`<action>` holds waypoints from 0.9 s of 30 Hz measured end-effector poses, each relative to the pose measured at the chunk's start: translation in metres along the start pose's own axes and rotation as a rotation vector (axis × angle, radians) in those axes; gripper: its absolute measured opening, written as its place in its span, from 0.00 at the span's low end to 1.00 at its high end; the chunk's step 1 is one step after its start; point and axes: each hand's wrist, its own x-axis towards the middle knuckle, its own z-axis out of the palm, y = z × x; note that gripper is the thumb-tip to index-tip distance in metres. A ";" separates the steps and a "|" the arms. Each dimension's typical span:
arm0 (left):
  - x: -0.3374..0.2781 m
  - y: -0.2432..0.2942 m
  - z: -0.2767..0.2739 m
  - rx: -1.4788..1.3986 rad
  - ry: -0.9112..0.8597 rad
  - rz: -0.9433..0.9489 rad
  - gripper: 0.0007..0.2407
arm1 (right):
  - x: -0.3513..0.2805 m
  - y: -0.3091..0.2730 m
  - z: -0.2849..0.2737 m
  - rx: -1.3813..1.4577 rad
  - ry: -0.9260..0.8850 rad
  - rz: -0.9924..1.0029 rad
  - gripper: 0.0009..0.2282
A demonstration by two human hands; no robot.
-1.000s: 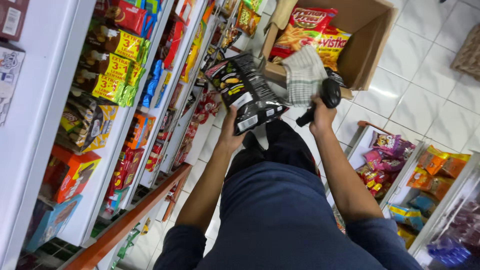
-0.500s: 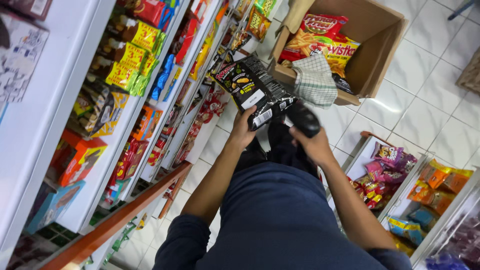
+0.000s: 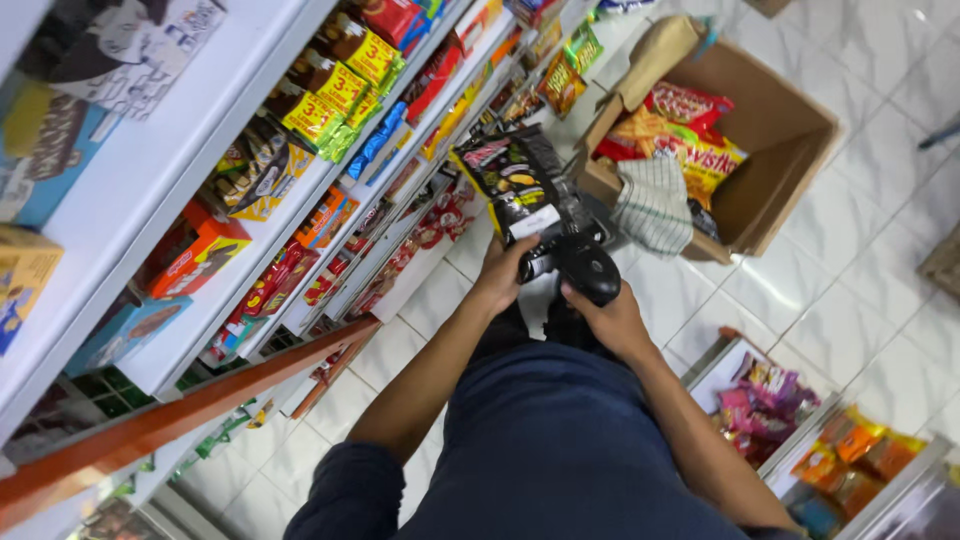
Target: The person is scanning snack bags with a handheld scanner and placing them into a cardboard box.
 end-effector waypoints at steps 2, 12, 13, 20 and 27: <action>-0.004 0.006 0.014 0.199 -0.034 0.103 0.23 | 0.004 -0.017 -0.003 0.019 0.070 -0.104 0.09; -0.044 0.053 0.142 0.897 -0.084 0.759 0.39 | 0.052 -0.056 -0.056 0.081 0.191 -0.294 0.18; -0.050 0.056 0.153 0.928 -0.079 0.783 0.41 | 0.058 -0.053 -0.060 0.129 0.172 -0.236 0.17; -0.100 0.082 0.175 1.270 0.106 0.921 0.35 | 0.092 -0.065 -0.088 0.451 0.079 -0.309 0.26; -0.158 0.152 0.165 0.718 -0.048 0.860 0.28 | 0.119 -0.144 -0.114 0.805 -0.404 -0.429 0.31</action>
